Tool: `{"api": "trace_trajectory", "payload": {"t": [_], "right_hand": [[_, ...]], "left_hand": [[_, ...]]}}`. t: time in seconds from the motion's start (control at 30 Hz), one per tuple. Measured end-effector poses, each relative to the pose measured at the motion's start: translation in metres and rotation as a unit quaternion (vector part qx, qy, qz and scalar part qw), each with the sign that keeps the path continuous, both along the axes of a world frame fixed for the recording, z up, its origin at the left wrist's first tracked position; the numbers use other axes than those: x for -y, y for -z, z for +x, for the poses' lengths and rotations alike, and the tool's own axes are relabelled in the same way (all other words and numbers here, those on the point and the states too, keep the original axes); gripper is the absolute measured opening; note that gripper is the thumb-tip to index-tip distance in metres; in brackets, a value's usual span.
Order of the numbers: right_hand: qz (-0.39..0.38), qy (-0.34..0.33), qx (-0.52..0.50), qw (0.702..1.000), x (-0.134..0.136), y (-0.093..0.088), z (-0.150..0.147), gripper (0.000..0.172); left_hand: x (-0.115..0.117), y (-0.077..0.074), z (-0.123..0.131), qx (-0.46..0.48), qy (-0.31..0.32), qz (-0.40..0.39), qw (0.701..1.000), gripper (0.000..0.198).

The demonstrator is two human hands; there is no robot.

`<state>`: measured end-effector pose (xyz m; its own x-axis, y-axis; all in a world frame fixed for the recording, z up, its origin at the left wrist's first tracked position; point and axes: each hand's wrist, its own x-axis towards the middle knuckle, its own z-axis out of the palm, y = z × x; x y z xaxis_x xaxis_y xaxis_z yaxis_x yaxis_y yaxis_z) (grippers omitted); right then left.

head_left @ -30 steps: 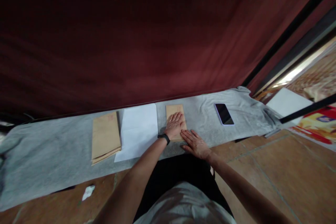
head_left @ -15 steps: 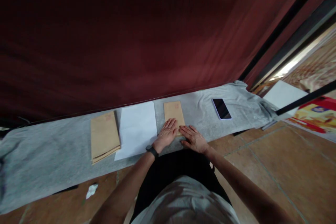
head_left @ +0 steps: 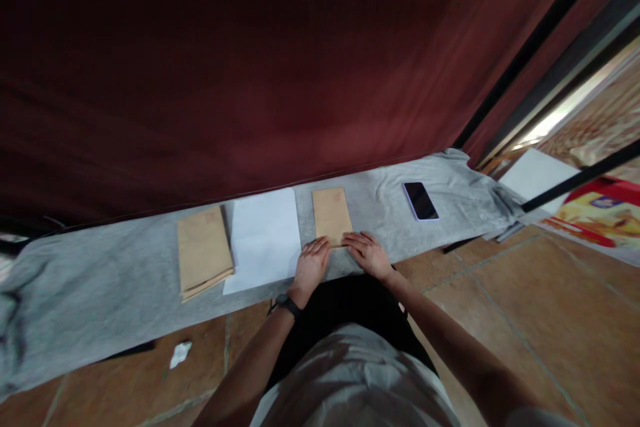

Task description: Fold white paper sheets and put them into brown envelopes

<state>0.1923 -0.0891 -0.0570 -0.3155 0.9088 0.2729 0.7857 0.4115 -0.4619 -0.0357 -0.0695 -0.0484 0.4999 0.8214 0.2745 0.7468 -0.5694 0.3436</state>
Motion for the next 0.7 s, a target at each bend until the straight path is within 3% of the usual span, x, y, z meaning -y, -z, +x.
{"api": "trace_trajectory", "payload": {"t": [0.2,0.47,0.7], "right_hand": [[0.015,0.025,-0.015,0.999,-0.004,0.006,-0.005,0.031],[0.010,0.055,-0.021,0.998,-0.007,0.008,-0.011,0.032],[0.039,0.011,0.031,0.999,0.026,0.001,-0.048,0.046]], "left_hand": [[-0.002,0.002,0.003,0.023,-0.023,-0.007,0.999,0.031],[-0.001,0.000,0.005,-0.020,-0.027,-0.013,0.999,0.037],[0.001,-0.002,0.002,-0.018,-0.012,-0.020,1.000,0.034]]}}
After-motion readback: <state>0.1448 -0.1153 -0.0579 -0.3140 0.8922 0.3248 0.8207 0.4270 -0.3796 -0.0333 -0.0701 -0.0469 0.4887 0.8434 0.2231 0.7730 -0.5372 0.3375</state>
